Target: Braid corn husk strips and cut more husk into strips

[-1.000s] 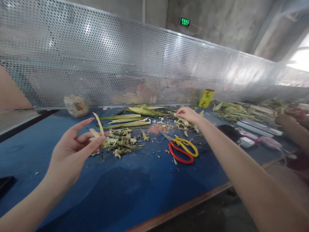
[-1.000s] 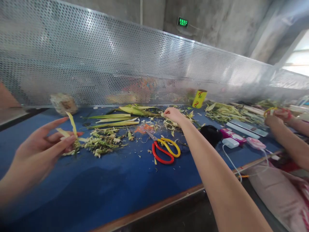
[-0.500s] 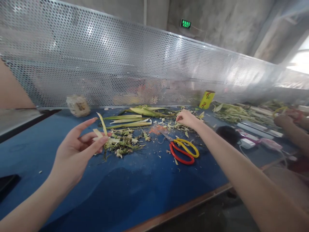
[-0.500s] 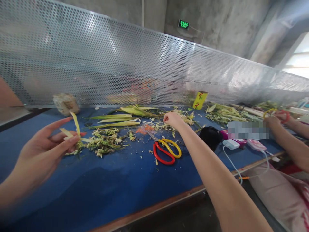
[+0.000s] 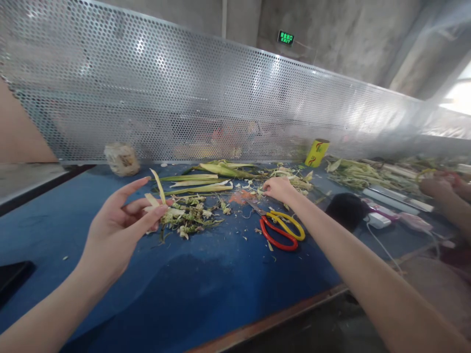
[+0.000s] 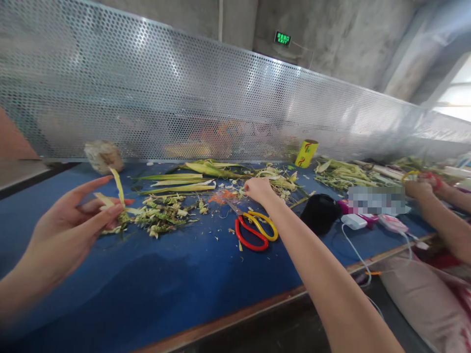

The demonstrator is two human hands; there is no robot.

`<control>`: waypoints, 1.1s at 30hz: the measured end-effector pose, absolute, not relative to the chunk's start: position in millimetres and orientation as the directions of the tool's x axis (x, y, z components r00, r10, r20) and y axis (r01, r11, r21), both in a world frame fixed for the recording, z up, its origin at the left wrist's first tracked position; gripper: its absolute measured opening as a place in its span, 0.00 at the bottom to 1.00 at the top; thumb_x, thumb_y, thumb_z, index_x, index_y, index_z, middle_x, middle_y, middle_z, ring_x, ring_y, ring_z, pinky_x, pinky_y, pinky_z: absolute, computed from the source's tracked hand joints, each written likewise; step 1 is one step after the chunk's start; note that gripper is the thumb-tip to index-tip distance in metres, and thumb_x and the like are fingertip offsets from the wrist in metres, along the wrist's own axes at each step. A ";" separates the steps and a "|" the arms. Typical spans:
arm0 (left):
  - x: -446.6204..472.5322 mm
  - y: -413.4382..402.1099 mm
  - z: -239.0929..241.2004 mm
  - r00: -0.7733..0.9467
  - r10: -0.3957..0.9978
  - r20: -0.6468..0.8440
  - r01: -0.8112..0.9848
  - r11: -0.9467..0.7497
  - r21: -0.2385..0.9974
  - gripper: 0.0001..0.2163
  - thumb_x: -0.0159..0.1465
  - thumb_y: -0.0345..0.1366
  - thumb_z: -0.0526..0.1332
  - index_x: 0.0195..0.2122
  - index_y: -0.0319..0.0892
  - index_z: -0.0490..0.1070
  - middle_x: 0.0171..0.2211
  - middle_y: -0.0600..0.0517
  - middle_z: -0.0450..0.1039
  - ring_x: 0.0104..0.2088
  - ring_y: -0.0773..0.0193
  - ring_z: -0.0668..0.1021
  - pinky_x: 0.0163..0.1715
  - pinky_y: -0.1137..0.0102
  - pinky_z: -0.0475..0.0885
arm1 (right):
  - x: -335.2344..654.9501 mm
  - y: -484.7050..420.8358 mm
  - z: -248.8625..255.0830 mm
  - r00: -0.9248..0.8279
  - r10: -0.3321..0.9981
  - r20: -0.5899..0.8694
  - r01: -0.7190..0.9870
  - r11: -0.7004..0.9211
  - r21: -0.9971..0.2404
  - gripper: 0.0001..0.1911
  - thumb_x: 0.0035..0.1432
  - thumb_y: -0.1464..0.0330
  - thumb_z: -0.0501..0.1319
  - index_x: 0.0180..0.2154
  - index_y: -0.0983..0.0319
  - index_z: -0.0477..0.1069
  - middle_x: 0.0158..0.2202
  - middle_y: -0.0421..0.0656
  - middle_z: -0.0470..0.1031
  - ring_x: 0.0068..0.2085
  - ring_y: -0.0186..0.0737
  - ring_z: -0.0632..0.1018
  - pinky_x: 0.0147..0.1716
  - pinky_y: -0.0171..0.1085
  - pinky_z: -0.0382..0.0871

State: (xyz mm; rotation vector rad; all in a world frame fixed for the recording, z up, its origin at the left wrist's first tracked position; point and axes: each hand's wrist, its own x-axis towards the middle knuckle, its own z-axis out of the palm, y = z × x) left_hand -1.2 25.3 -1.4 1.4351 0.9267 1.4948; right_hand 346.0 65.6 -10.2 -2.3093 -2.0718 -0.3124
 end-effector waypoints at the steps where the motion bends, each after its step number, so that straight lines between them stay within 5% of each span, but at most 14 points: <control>1: -1.5 25.4 -1.7 0.018 0.927 0.374 -0.076 -0.372 0.925 0.30 0.46 0.32 0.67 0.51 0.45 0.62 0.21 0.57 0.70 0.22 0.74 0.71 0.19 0.83 0.67 | 344.6 68.0 -13.0 0.093 0.981 0.171 0.984 -0.117 0.133 0.08 0.49 0.67 0.59 0.34 0.59 0.74 0.36 0.43 0.77 0.39 0.42 0.74 0.39 0.38 0.60; 9: -1.1 24.4 -0.7 0.018 0.922 0.386 -0.110 -0.382 0.918 0.29 0.45 0.32 0.67 0.51 0.45 0.62 0.20 0.55 0.69 0.32 0.64 0.77 0.18 0.83 0.67 | 354.8 71.1 -13.2 0.109 0.972 0.208 0.975 -0.146 0.170 0.08 0.49 0.73 0.57 0.29 0.61 0.75 0.35 0.44 0.77 0.39 0.42 0.74 0.37 0.37 0.60; 20: 0.9 23.4 -1.2 0.035 0.914 0.404 -0.116 -0.398 0.910 0.29 0.45 0.32 0.67 0.50 0.45 0.63 0.20 0.57 0.67 0.27 0.68 0.75 0.17 0.82 0.66 | 380.4 59.3 -6.4 0.182 0.929 0.323 0.982 -0.190 -0.006 0.05 0.48 0.70 0.59 0.27 0.59 0.74 0.33 0.41 0.77 0.36 0.39 0.74 0.30 0.33 0.61; 29: 0.1 23.3 -1.4 0.038 0.912 0.409 -0.103 -0.403 0.909 0.29 0.45 0.32 0.67 0.50 0.45 0.62 0.20 0.57 0.67 0.24 0.70 0.74 0.16 0.82 0.66 | 389.7 55.3 2.9 0.216 0.862 0.459 0.963 -0.112 -0.243 0.07 0.50 0.68 0.59 0.29 0.62 0.74 0.29 0.42 0.77 0.31 0.36 0.75 0.32 0.32 0.65; 33: 0.6 23.4 -0.8 0.034 0.917 0.397 -0.082 -0.393 0.916 0.29 0.45 0.32 0.66 0.50 0.45 0.62 0.20 0.56 0.68 0.27 0.67 0.75 0.16 0.82 0.66 | 381.3 53.0 12.0 0.334 0.833 0.440 0.813 -0.018 -0.582 0.06 0.48 0.68 0.60 0.28 0.64 0.73 0.27 0.43 0.76 0.24 0.33 0.73 0.26 0.32 0.65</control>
